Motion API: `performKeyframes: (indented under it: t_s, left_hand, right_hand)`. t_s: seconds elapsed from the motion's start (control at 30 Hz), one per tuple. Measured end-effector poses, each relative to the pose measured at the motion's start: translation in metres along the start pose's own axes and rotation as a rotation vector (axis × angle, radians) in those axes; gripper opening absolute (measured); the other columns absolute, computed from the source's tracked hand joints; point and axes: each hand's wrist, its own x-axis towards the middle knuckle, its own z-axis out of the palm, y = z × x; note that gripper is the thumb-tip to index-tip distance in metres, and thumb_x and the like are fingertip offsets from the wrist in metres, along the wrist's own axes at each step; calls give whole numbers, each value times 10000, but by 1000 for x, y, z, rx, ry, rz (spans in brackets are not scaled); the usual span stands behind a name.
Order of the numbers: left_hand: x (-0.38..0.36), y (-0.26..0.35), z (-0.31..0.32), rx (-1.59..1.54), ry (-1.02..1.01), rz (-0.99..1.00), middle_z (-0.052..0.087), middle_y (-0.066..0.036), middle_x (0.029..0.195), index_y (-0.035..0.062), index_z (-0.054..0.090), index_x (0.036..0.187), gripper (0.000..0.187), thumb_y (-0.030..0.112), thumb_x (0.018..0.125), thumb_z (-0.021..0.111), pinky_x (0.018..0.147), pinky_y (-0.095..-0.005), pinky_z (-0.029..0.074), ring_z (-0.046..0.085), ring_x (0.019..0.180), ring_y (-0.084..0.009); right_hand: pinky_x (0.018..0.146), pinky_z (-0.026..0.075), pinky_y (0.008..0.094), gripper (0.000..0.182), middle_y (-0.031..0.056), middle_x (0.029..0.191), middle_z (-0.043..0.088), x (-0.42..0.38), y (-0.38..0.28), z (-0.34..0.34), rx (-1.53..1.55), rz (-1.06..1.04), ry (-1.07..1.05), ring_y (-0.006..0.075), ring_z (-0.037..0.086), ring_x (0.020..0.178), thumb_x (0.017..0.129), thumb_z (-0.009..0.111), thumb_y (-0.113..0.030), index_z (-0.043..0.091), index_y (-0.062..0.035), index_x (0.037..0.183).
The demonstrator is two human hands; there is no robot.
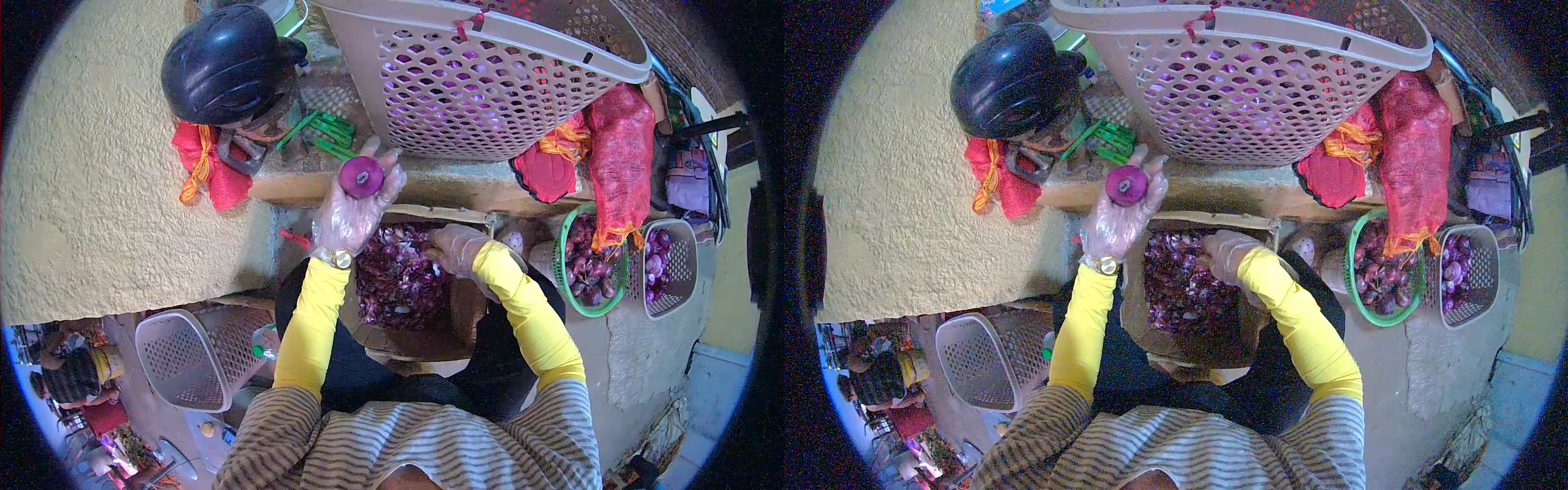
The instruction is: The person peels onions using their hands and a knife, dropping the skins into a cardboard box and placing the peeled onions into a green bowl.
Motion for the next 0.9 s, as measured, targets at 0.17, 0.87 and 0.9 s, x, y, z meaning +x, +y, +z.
performKeyframes:
  t_s: [0.17, 0.87, 0.9]
  left_hand:
    - [-1, 1, -8, 173, -52, 43, 407, -266, 1501, 98, 332, 1538, 593, 427, 1055, 432, 1072, -529, 487, 516, 1255, -435]
    - [-11, -50, 137, 976, -171, 392, 516, -145, 1397, -46, 418, 1423, 489, 185, 1021, 573, 1043, -504, 515, 565, 1262, -287]
    - [0, -53, 164, 1055, -288, 443, 519, -150, 1406, -37, 434, 1419, 501, 234, 1022, 577, 1062, -492, 502, 577, 1243, -289]
  right_hand:
    - [944, 510, 494, 387, 252, 1111, 684, -7, -16, -21, 12, 121, -78, 420, 640, 1078, 949, 587, -322, 668, -2, 1151]
    - [848, 574, 468, 278, 186, 1073, 728, 15, 6, 16, -37, 198, -151, 348, 705, 1001, 792, 707, -251, 774, -103, 1017]
    - [846, 573, 471, 279, 185, 1068, 728, 17, 7, 17, -72, 173, -111, 355, 704, 1001, 777, 720, -241, 777, -110, 1017]
